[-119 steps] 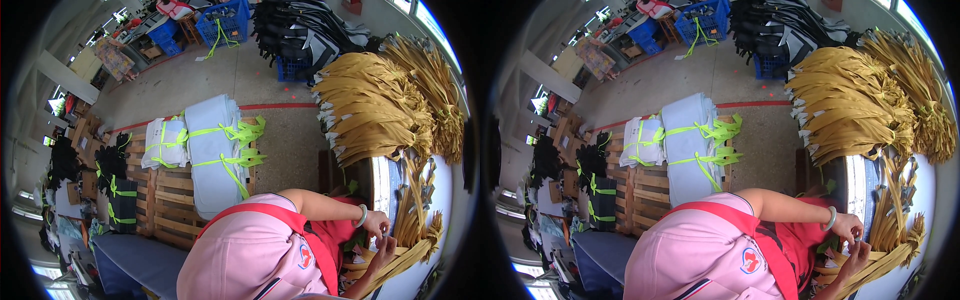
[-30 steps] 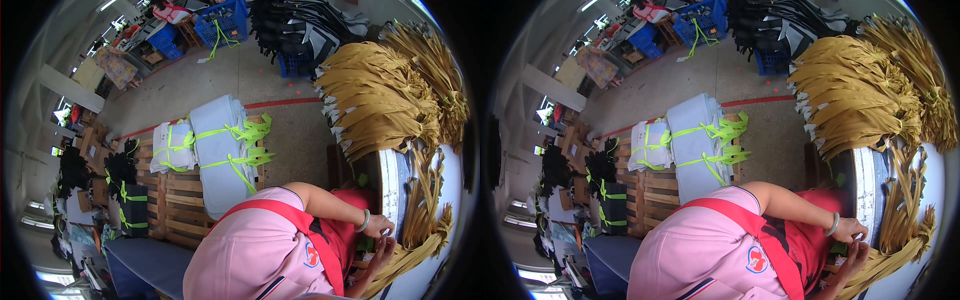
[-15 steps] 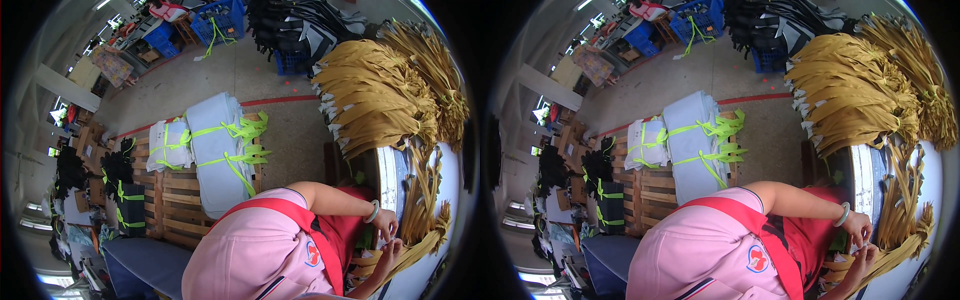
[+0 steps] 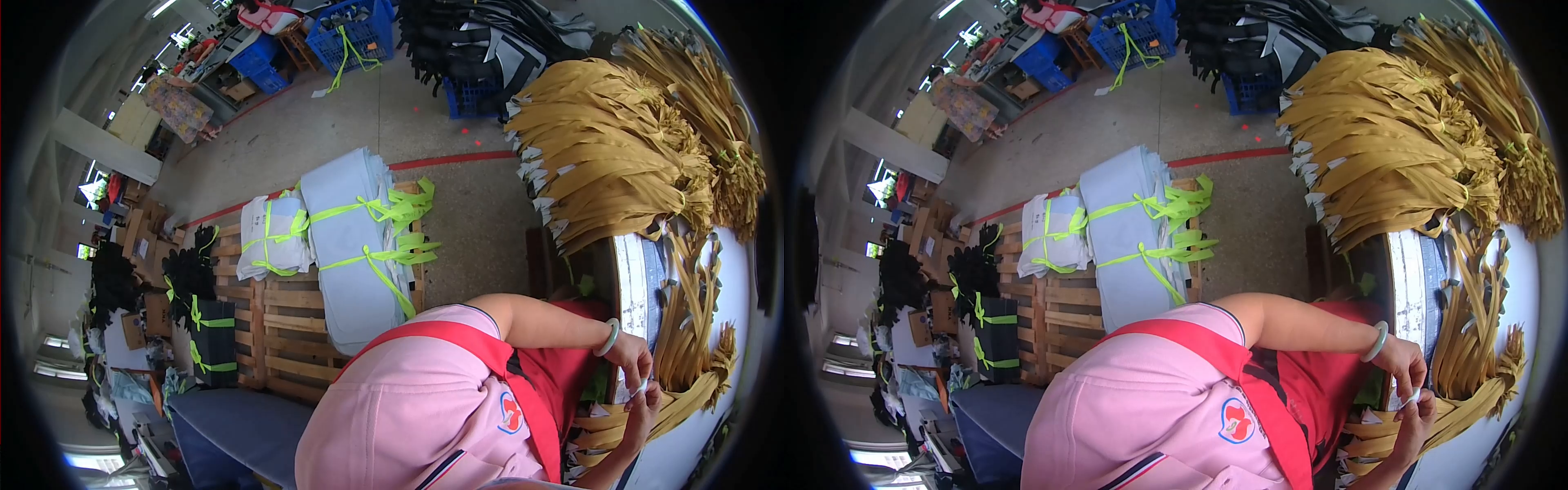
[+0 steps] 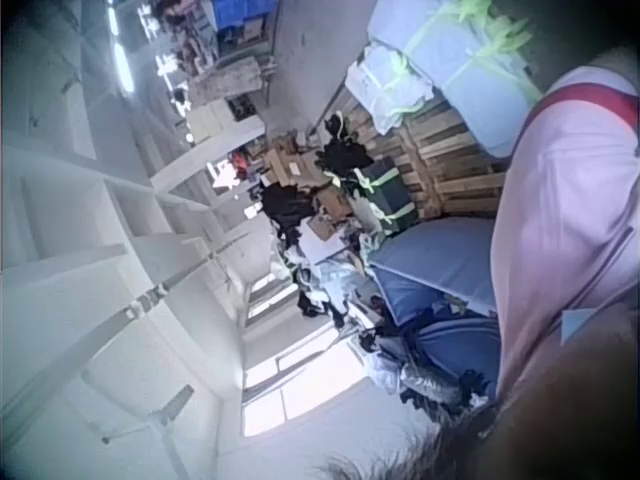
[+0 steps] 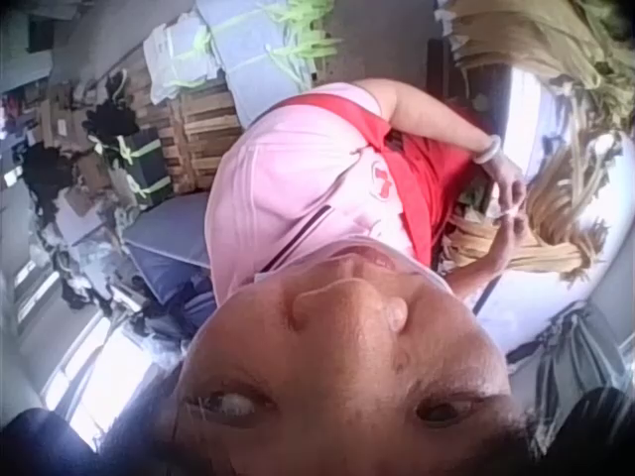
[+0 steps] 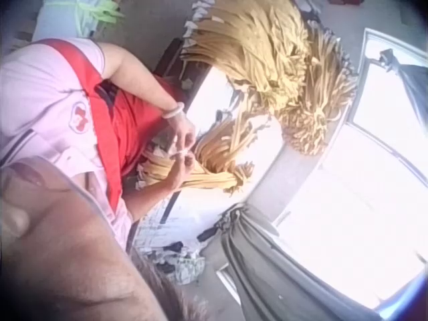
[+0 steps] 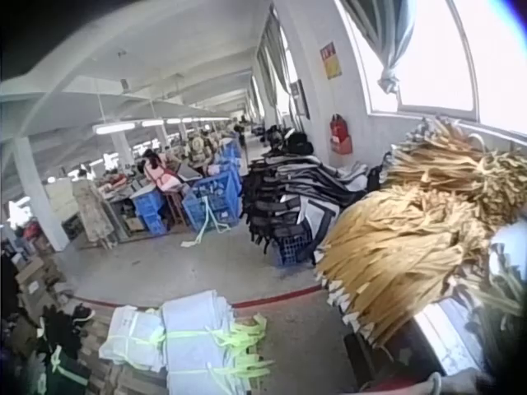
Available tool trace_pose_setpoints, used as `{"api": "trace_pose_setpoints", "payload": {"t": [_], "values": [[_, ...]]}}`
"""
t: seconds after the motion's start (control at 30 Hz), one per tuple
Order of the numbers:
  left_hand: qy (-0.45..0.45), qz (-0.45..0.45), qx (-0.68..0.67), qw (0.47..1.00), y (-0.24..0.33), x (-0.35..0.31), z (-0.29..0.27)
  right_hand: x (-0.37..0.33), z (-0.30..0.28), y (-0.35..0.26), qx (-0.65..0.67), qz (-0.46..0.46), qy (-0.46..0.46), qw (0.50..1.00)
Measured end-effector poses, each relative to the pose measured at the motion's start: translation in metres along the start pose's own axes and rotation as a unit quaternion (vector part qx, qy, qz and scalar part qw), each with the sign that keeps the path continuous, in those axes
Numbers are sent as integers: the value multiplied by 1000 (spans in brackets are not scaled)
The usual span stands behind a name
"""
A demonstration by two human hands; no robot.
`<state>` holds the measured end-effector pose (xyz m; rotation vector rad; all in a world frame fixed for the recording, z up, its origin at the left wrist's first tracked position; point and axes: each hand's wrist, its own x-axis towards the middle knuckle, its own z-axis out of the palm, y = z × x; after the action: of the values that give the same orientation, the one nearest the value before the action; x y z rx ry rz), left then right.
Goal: The recorder is preparing yellow fabric straps by separating and folding their white ends at a workbench.
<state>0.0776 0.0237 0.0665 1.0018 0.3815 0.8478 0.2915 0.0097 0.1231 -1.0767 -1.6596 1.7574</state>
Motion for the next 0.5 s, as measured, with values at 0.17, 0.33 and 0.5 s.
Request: {"api": "trace_pose_setpoints", "payload": {"t": [0.17,0.33,0.5], "values": [[29,20,-31,999,5,-3,9,0,5,-8,23,-30,31,999],[153,65,89,982,10,-8,26,-4,10,-15,-67,-38,82,994],[259,138,228,928,-3,-19,43,3,19,2,-140,-52,146,978]]}}
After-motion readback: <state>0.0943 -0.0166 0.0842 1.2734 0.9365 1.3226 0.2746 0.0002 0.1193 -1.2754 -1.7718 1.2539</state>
